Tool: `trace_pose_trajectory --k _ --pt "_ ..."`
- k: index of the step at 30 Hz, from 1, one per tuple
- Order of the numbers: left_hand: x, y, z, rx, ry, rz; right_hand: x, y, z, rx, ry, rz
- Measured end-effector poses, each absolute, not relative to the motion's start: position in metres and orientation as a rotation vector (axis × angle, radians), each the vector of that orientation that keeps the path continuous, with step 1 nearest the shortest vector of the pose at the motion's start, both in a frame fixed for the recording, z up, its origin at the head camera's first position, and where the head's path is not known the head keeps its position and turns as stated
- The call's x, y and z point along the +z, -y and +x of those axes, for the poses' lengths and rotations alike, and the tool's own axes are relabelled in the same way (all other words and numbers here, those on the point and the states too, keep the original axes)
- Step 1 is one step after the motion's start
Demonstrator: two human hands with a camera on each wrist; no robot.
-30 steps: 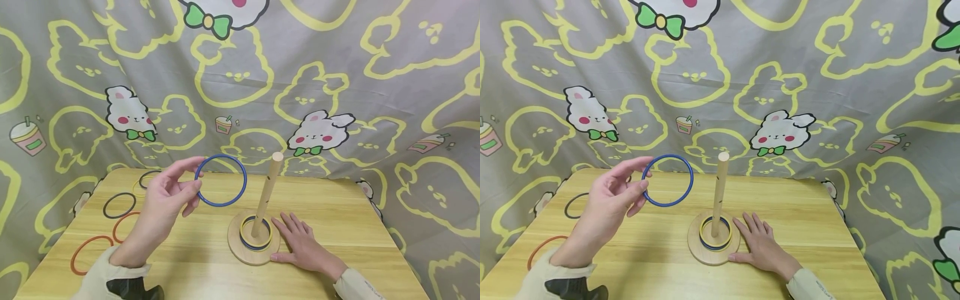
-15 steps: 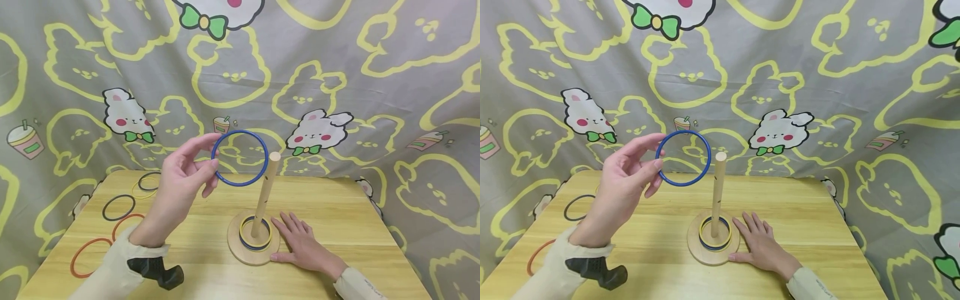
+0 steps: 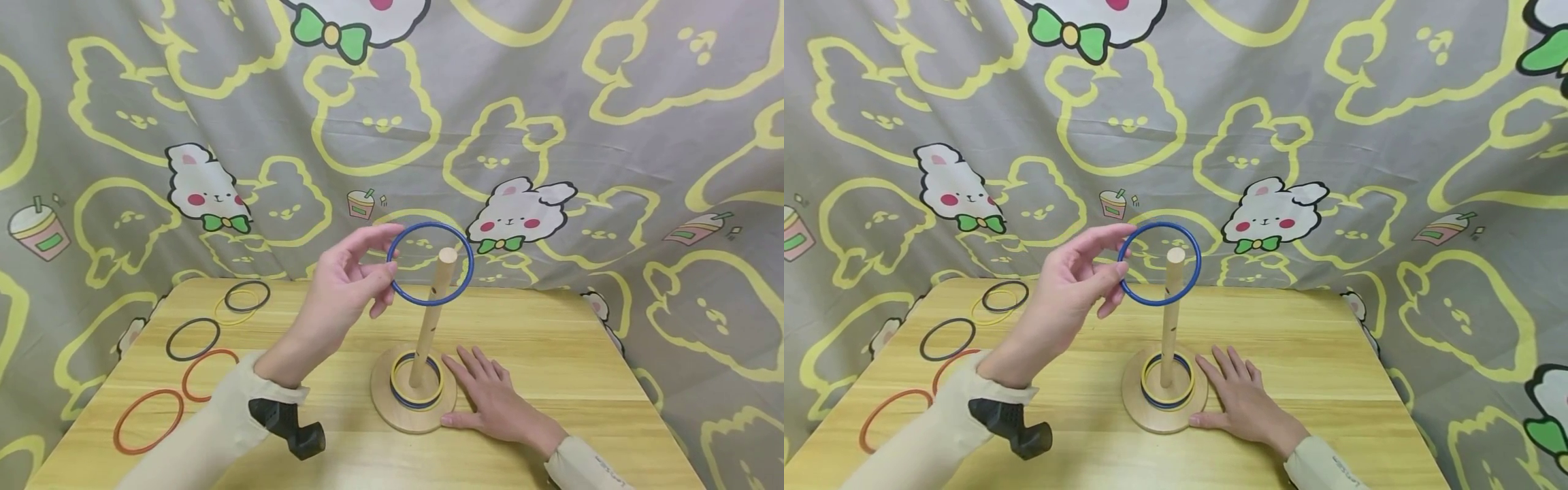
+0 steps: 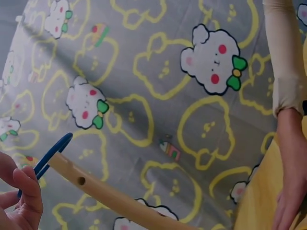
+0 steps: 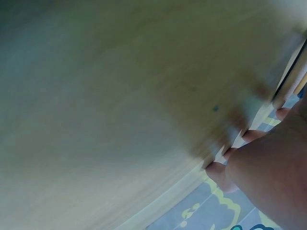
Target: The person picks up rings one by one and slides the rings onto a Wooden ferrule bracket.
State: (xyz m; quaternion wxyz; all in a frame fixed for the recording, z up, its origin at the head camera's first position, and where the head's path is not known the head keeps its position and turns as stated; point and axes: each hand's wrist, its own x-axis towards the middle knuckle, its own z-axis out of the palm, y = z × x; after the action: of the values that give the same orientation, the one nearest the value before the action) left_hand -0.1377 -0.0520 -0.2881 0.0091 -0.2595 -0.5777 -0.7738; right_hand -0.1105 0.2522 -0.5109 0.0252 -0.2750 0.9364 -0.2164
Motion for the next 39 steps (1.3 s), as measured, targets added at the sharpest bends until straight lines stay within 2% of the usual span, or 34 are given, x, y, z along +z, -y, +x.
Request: trace_pose_trajectory --k 19,39 --pt "-0.336 0.042 -0.144 -2.443 2.041 -0.662 -0.512 -0.253 -0.11 -0.643 -2.91 -0.837" --pt "-0.408 0.04 -0.147 -2.429 2.244 -0.465 -0.514 -0.252 -0.113 -0.634 -2.913 -0.834"
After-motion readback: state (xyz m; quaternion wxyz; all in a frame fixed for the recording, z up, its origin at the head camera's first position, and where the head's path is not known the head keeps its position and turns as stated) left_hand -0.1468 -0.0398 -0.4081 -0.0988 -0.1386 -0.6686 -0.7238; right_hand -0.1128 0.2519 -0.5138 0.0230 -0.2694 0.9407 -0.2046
